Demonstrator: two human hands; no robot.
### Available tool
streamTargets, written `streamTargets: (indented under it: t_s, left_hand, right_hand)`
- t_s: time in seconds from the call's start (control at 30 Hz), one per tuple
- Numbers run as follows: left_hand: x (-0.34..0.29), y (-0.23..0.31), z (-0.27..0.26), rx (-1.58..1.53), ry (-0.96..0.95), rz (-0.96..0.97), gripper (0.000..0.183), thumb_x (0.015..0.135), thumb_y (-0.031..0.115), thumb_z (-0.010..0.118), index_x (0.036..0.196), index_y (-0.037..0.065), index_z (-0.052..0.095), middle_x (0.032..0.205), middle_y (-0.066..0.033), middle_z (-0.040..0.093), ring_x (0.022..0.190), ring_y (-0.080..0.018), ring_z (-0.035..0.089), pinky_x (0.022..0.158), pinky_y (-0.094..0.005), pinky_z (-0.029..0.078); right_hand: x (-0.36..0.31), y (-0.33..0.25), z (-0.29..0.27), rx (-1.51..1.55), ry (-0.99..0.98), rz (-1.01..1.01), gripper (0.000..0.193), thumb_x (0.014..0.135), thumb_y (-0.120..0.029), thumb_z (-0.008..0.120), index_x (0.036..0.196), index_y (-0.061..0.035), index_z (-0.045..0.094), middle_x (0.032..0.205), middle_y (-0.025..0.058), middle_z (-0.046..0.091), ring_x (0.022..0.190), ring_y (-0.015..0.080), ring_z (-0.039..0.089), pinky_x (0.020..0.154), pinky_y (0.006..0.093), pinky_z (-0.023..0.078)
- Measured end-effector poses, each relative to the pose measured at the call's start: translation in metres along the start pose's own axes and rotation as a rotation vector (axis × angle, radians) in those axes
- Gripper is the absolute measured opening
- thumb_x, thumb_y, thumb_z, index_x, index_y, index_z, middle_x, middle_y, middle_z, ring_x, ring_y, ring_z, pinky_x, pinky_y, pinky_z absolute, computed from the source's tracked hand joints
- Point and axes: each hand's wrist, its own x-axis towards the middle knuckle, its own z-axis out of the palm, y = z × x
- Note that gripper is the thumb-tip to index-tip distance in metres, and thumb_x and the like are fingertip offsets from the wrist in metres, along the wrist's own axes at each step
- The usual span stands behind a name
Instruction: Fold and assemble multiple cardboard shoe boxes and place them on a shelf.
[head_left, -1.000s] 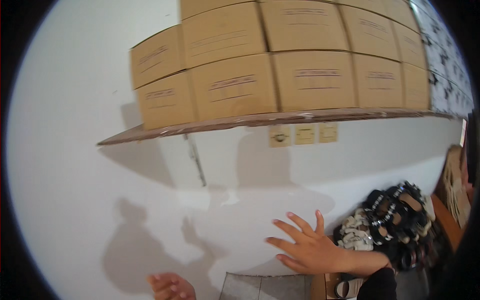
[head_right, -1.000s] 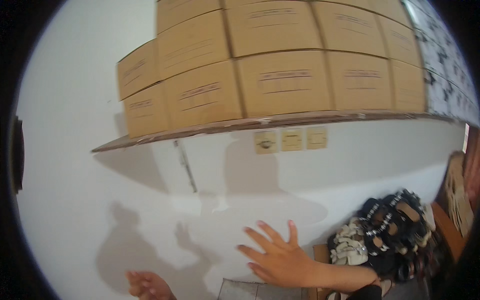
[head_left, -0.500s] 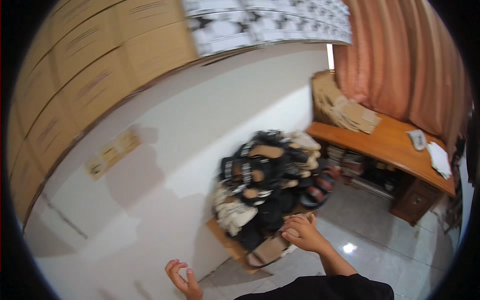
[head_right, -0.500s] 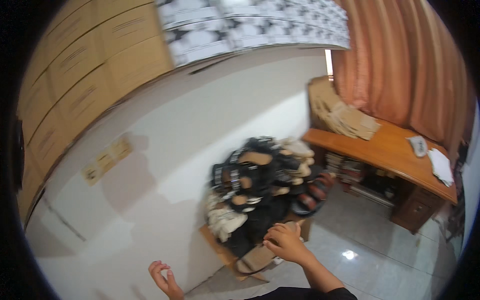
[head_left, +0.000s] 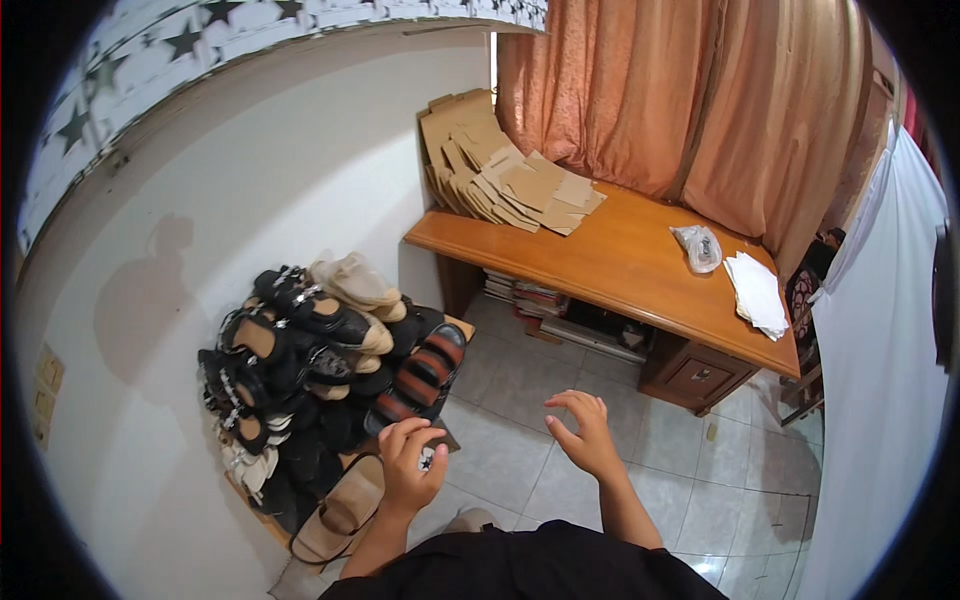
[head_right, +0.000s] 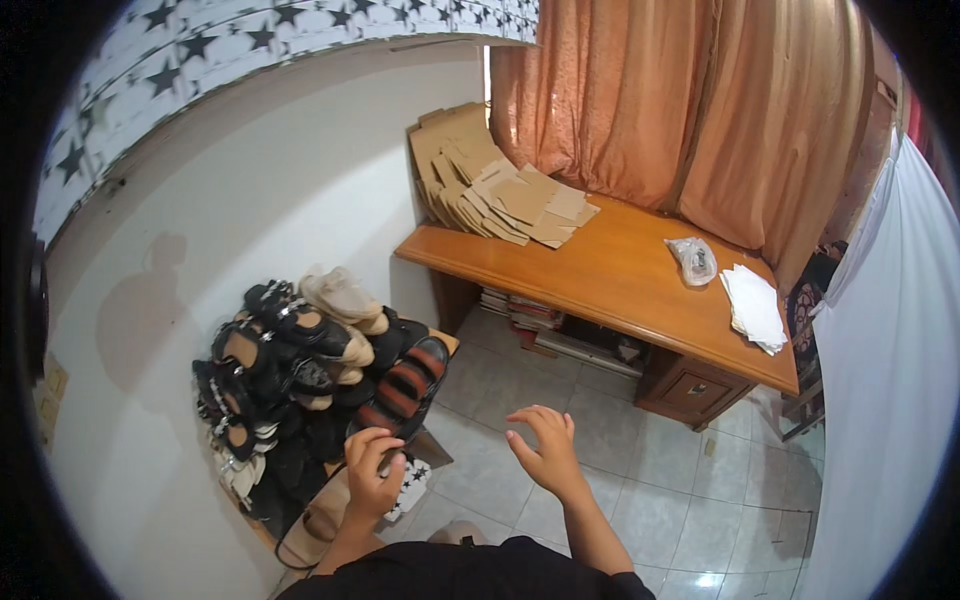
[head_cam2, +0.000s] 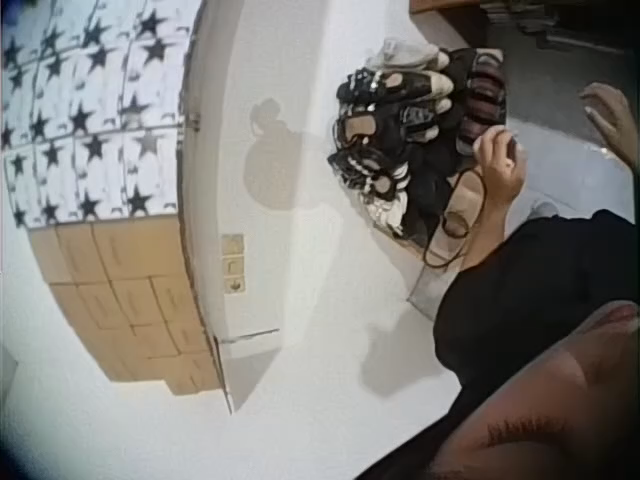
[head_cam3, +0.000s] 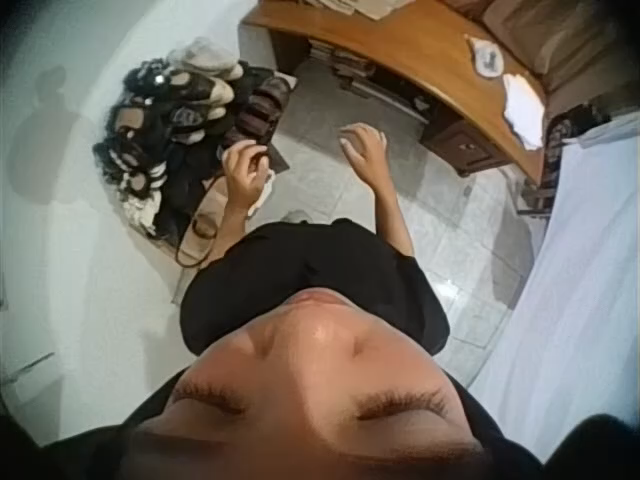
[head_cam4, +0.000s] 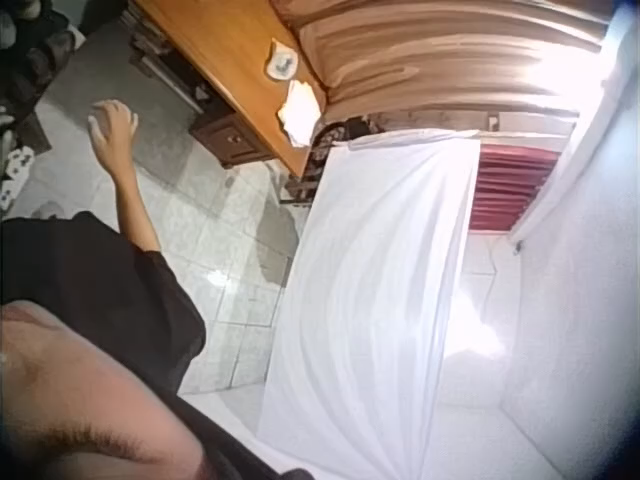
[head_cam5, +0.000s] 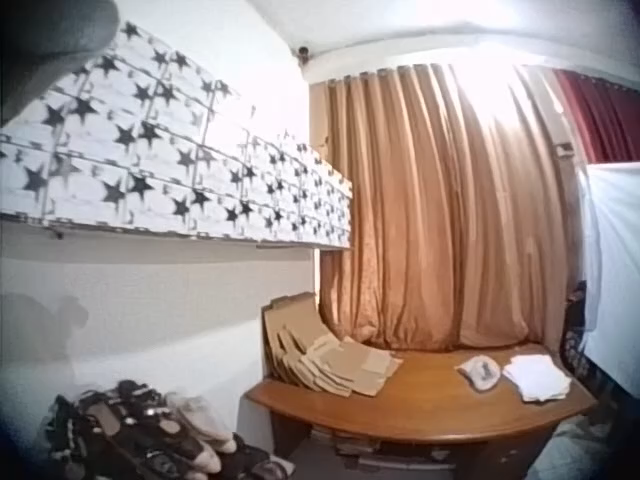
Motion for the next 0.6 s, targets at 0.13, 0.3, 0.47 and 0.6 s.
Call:
streamTargets:
  t_s: [0.13,0.3,0.47,0.6]
  left_hand:
    - [0.041,-0.017,0.083,-0.078,-0.094,-0.031,0.019,0.072,0.015,0.064,0.090,0.009,0.064,0.099,-0.0077,0.056,0.096,-0.0260,0.050,0.088,-0.0377,0.034]
    - [0.104,-0.048,0.174,-0.046,-0.229,0.006,0.027,0.072,0.021,0.066,0.097,0.011,0.062,0.104,-0.0076,0.055,0.098,-0.0237,0.053,0.087,-0.0406,0.034]
    - [0.196,-0.083,0.261,-0.025,-0.289,0.007,0.029,0.074,0.023,0.066,0.100,0.012,0.061,0.106,-0.0062,0.055,0.101,-0.0244,0.052,0.090,-0.0433,0.033]
    - [0.271,-0.102,0.319,-0.019,-0.332,0.012,0.030,0.075,0.024,0.066,0.102,0.012,0.060,0.108,-0.0059,0.054,0.103,-0.0242,0.051,0.096,-0.0465,0.029]
  right_hand:
    - [0.038,0.052,-0.004,-0.013,0.006,0.095,0.022,0.081,-0.024,0.059,0.100,-0.0127,0.061,0.105,0.0044,0.058,0.114,0.0246,0.047,0.102,0.0573,0.016]
    - [0.118,0.109,-0.014,-0.063,-0.070,0.081,0.024,0.082,-0.026,0.058,0.102,-0.0128,0.060,0.107,0.0054,0.058,0.115,0.0247,0.046,0.102,0.0595,0.014]
    - [0.222,0.144,-0.037,-0.112,-0.089,0.077,0.026,0.083,-0.028,0.058,0.104,-0.0132,0.059,0.110,0.0059,0.058,0.116,0.0254,0.045,0.103,0.0590,0.012]
    - [0.289,0.177,-0.053,-0.173,-0.102,0.093,0.031,0.082,-0.032,0.059,0.108,-0.0143,0.058,0.112,0.0068,0.057,0.118,0.0252,0.044,0.103,0.0617,0.011]
